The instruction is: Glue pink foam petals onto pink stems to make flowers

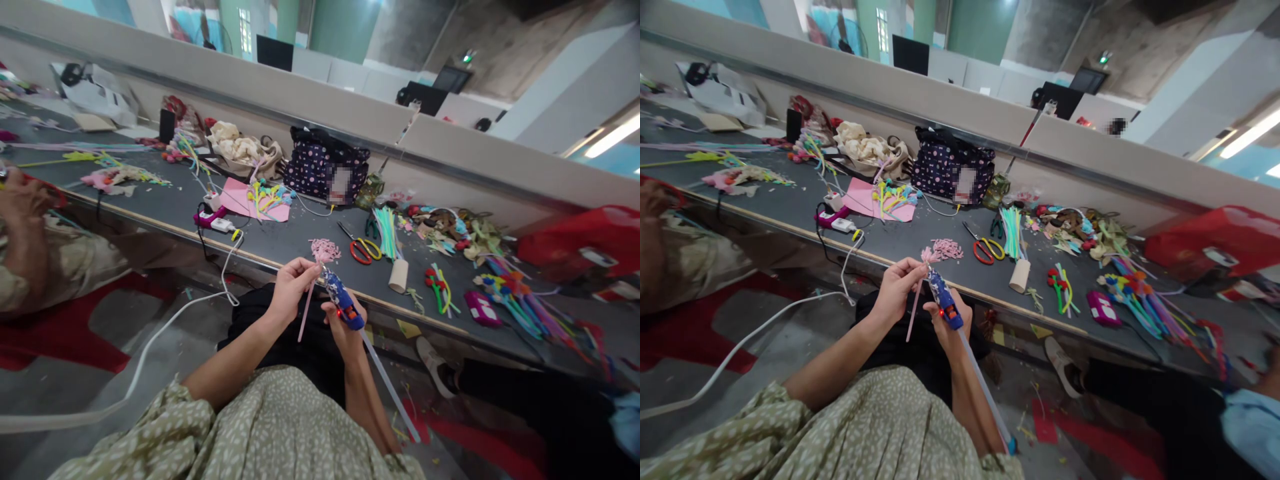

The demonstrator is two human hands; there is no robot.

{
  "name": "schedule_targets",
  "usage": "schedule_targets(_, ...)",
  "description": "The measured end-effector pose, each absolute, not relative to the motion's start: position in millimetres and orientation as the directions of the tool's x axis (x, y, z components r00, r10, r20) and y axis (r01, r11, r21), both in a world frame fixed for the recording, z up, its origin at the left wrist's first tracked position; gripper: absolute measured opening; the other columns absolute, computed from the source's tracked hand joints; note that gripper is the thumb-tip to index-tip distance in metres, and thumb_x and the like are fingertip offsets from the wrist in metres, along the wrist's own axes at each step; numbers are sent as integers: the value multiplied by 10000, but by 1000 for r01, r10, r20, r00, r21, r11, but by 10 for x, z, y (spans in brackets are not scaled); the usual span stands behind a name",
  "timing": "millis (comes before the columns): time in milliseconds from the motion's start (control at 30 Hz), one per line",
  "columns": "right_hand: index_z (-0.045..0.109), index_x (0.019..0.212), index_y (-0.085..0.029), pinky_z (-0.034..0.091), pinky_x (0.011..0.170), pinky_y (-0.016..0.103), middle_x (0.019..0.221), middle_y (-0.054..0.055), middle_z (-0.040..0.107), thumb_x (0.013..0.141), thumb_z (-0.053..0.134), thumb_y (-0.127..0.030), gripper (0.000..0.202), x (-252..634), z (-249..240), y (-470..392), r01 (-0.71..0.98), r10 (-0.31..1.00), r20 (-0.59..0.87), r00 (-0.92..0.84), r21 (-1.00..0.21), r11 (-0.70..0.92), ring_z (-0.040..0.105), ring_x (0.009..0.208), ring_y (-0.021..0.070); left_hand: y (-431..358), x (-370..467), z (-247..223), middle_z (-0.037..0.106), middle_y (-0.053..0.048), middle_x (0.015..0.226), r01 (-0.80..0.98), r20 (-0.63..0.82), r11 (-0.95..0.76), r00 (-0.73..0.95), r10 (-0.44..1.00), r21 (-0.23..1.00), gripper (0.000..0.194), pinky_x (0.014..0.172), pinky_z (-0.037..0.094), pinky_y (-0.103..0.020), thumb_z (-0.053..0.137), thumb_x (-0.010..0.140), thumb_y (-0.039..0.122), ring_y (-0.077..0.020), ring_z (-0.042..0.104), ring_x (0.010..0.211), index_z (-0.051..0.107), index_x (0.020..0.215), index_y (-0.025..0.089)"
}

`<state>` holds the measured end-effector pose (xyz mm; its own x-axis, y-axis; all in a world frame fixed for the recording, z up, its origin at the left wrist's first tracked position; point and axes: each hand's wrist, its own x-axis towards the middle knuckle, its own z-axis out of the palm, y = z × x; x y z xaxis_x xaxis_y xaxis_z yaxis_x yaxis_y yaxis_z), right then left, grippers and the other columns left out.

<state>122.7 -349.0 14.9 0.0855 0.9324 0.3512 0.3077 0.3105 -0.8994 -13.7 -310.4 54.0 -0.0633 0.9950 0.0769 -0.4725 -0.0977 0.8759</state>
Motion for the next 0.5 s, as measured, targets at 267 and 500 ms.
schedule_targets(267, 591, 842, -188, 425, 433, 239, 542, -48, 521, 756, 693, -547, 383, 1206, 176, -3497, 221, 946, 314, 81, -931, 290, 509, 425, 120, -3091, -139, 541, 524, 33, 587, -472, 77, -101, -70, 995, 876, 258, 461, 284, -174, 764, 707, 360, -36, 381, 473, 628, 711, 142)
schedule_targets(500, 569, 779, -192, 421, 429, 237, 513, -57, 493, 742, 691, -566, 394, 1186, 230, -3475, 234, 946, 307, 106, -932, 276, 489, 418, 114, -3065, -146, 530, 537, 29, 606, -453, 90, -112, -68, 994, 884, 249, 460, 299, -178, 757, 717, 363, -42, 397, 484, 643, 736, 142)
